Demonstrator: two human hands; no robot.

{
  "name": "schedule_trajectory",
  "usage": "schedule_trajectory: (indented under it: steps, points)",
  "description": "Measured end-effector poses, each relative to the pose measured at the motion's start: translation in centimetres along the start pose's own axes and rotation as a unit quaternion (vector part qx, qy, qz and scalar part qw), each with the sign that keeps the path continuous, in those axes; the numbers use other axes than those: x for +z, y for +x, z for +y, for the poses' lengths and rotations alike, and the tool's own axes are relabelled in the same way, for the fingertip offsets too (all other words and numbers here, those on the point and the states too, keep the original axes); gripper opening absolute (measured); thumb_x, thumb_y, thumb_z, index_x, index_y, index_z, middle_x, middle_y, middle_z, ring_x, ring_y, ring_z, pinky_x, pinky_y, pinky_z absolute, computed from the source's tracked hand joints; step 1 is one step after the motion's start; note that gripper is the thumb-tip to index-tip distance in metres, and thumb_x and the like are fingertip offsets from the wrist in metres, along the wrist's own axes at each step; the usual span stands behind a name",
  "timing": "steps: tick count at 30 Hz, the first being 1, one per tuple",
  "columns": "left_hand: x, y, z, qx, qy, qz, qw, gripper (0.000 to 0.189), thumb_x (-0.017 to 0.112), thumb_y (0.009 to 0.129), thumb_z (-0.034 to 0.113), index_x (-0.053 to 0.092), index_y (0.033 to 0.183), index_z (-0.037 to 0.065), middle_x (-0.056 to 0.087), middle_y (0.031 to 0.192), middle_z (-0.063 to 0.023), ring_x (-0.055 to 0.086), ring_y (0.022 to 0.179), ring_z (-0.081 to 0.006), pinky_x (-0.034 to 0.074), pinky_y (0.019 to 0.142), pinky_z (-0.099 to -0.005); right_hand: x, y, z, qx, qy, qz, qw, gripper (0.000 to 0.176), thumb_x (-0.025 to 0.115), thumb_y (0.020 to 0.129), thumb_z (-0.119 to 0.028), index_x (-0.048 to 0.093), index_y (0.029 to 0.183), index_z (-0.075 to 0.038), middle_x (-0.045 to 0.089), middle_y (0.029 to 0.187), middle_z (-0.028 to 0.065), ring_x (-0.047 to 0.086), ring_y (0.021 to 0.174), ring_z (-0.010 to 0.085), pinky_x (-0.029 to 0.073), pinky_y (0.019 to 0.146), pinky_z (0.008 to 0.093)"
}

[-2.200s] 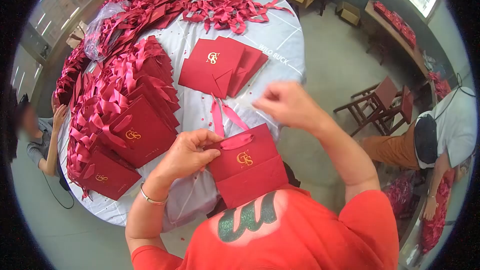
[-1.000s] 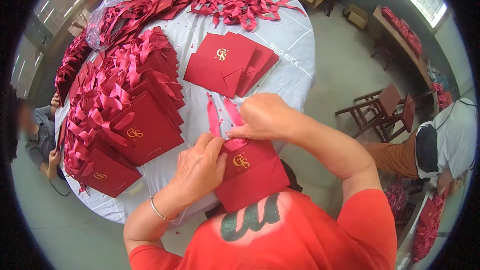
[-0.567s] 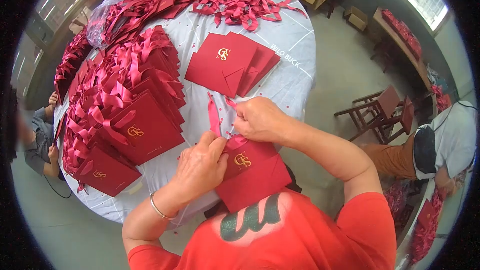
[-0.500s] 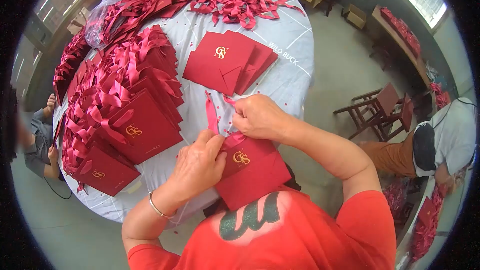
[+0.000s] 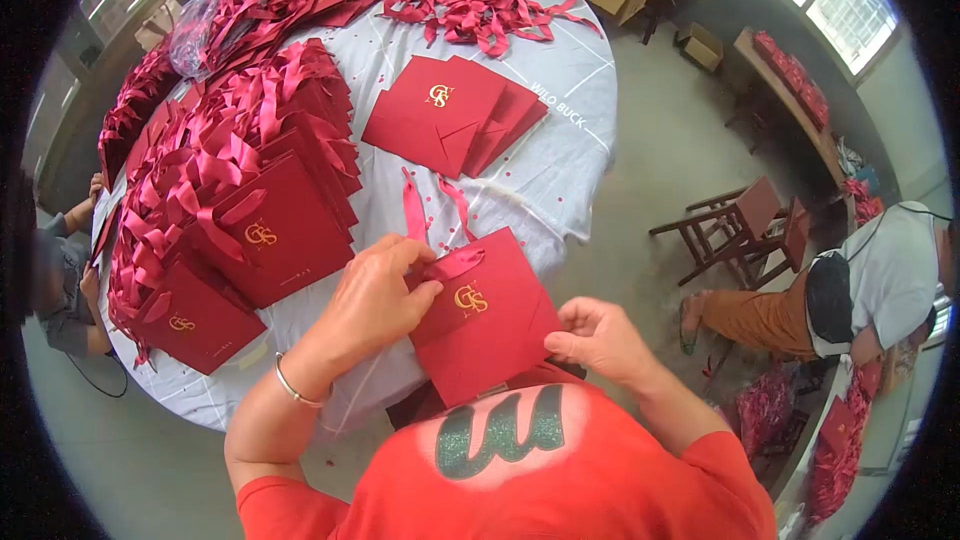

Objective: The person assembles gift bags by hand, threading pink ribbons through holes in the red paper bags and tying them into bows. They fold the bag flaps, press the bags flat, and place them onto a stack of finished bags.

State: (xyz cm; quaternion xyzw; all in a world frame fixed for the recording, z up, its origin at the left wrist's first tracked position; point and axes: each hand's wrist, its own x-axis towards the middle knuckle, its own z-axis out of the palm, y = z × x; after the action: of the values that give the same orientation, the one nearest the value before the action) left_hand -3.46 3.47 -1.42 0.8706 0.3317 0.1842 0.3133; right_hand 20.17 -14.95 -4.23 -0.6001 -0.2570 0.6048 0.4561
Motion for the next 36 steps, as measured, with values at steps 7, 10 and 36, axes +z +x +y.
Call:
schedule_trajectory:
  steps: [7,10,36]
  points:
    - [-0.6,1.0,0.1,-0.111,-0.254,0.08,0.957,0.023,0.064,0.092,0.015,0.061,0.107,-0.003,0.065,0.081,-0.004,0.061,0.056,-0.008,0.045,0.047,-0.0241,1.9,1.0,-4.6,-0.322,-0.017,0.169,0.931,0.012,0.067,0.087,-0.004,0.064,0.099,0.001,0.067,0.091,0.0017,0.06,0.078,0.0065,0.048,0.071,0.022]
    - [-1.7,1.6,-0.8,-0.14,-0.321,0.086,0.933,0.019,0.06,0.096,0.017,0.06,0.103,-0.001,0.065,0.082,-0.0049,0.059,0.054,-0.0087,0.043,0.044,-0.0231,3.5,1.4,-13.6,-0.514,-0.223,0.242,0.792,0.01,0.07,0.088,-0.006,0.065,0.094,0.001,0.066,0.083,-0.0001,0.059,0.074,0.0054,0.049,0.066,0.0214]
    - [-0.1,1.3,-1.7,0.11,0.126,0.137,0.976,0.013,0.065,0.084,0.013,0.056,0.089,0.006,0.058,0.085,-0.0126,0.064,0.07,-0.0328,0.053,0.059,-0.0444,7.3,9.1,-10.6,-0.654,-0.417,-0.103,0.623,0.032,0.085,0.071,-0.02,0.068,0.093,-0.004,0.066,0.089,0.0092,0.064,0.072,0.0252,0.052,0.063,0.0325]
